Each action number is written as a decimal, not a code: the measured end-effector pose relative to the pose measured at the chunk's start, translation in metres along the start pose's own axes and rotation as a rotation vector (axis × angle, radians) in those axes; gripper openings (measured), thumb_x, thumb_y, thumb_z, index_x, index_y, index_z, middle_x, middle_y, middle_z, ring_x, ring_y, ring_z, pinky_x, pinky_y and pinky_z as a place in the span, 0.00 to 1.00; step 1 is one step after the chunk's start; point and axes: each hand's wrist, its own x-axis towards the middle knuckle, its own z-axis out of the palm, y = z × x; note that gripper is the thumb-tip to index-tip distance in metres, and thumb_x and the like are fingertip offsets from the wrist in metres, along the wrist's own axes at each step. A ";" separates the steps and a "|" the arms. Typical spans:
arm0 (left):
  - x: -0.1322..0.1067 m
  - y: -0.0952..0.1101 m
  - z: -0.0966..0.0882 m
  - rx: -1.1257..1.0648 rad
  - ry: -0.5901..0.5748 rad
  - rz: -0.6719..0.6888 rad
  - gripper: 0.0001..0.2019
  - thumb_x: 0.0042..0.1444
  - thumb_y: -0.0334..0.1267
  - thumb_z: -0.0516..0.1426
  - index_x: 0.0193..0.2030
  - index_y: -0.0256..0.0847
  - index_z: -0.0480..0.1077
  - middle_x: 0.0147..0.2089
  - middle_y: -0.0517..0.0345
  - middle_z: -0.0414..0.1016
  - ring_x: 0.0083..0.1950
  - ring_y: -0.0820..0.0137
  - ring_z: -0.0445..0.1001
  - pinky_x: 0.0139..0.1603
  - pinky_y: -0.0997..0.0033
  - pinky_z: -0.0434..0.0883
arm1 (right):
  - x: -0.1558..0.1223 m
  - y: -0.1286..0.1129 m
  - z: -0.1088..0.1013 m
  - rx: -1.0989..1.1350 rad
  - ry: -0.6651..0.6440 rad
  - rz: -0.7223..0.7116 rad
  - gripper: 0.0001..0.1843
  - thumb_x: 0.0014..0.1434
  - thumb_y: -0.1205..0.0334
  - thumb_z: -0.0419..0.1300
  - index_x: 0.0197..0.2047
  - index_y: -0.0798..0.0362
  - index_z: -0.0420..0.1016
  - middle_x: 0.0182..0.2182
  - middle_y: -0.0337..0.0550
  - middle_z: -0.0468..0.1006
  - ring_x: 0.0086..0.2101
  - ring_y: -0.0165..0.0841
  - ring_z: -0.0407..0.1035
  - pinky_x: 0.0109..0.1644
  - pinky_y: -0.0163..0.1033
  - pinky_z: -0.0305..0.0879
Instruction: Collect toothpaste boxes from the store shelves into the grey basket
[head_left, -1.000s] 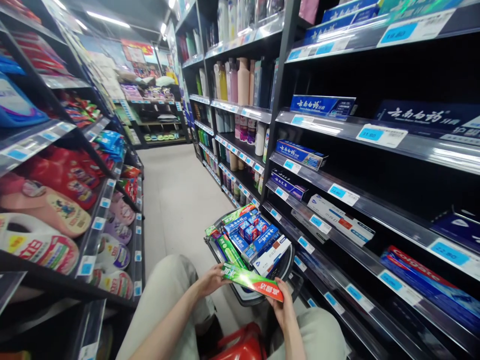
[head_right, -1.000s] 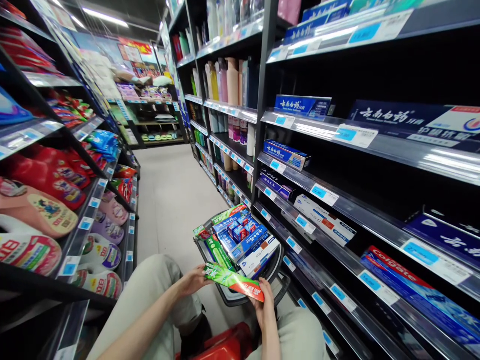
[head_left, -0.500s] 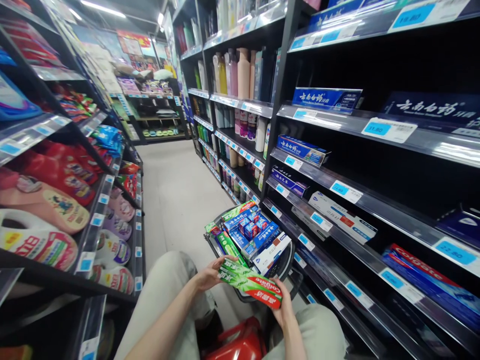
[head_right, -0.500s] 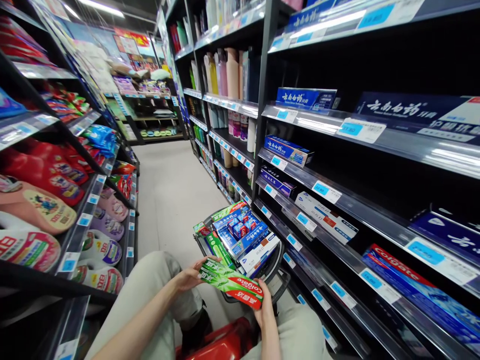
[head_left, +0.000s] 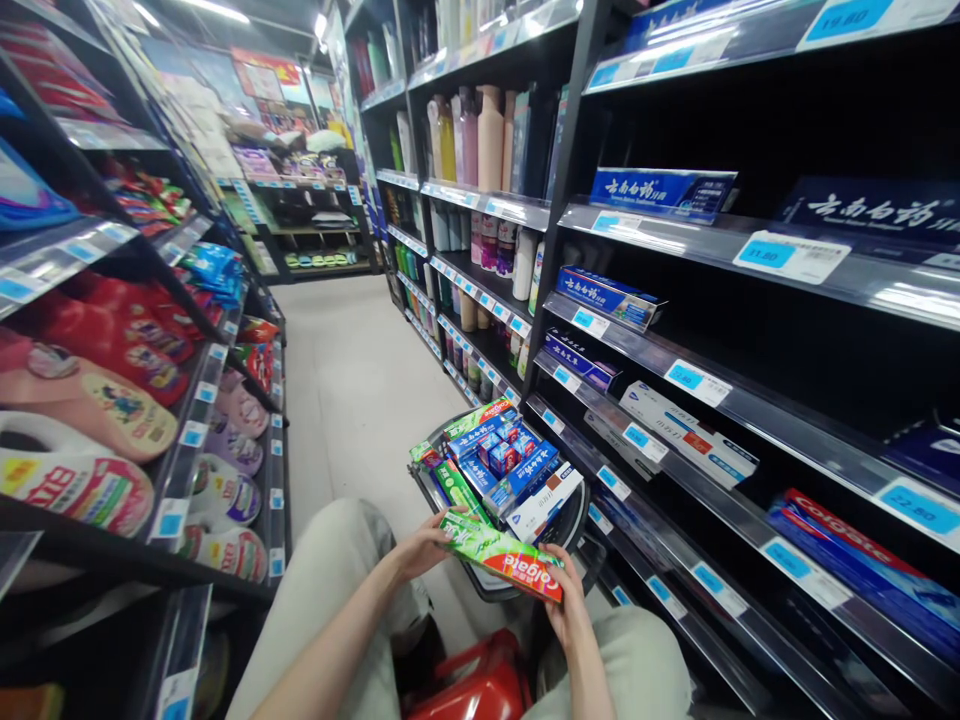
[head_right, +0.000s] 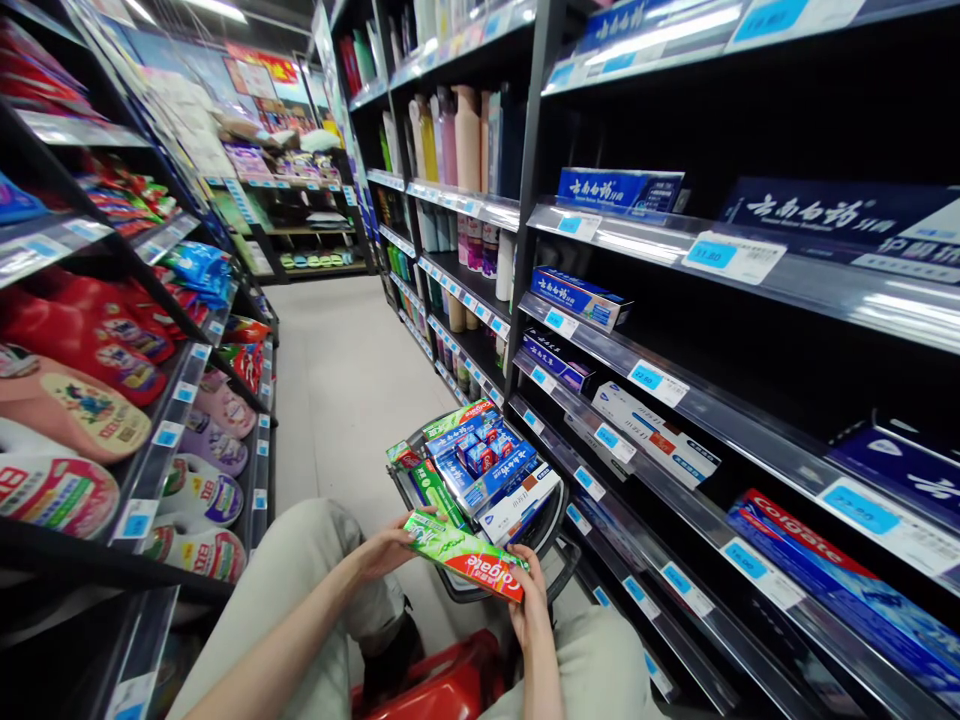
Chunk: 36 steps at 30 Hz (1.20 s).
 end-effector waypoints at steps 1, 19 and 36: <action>0.000 0.000 0.000 -0.004 -0.010 0.006 0.31 0.43 0.25 0.60 0.56 0.46 0.66 0.51 0.54 0.75 0.58 0.54 0.67 0.57 0.57 0.61 | 0.001 0.001 0.000 0.000 0.011 0.006 0.19 0.36 0.60 0.72 0.35 0.50 0.78 0.38 0.38 0.80 0.34 0.33 0.74 0.37 0.36 0.70; -0.001 0.000 0.003 -0.001 -0.084 -0.019 0.24 0.43 0.24 0.58 0.48 0.46 0.68 0.56 0.56 0.71 0.58 0.53 0.66 0.56 0.55 0.63 | 0.005 -0.002 -0.002 -0.008 0.002 0.044 0.17 0.37 0.57 0.71 0.33 0.52 0.79 0.34 0.44 0.82 0.35 0.38 0.75 0.39 0.38 0.69; 0.004 -0.008 -0.006 0.048 -0.014 0.074 0.32 0.34 0.22 0.57 0.50 0.45 0.68 0.58 0.53 0.69 0.59 0.54 0.64 0.58 0.54 0.60 | -0.003 -0.004 -0.003 0.053 0.124 0.515 0.30 0.46 0.32 0.60 0.30 0.56 0.74 0.26 0.49 0.79 0.29 0.39 0.74 0.31 0.44 0.71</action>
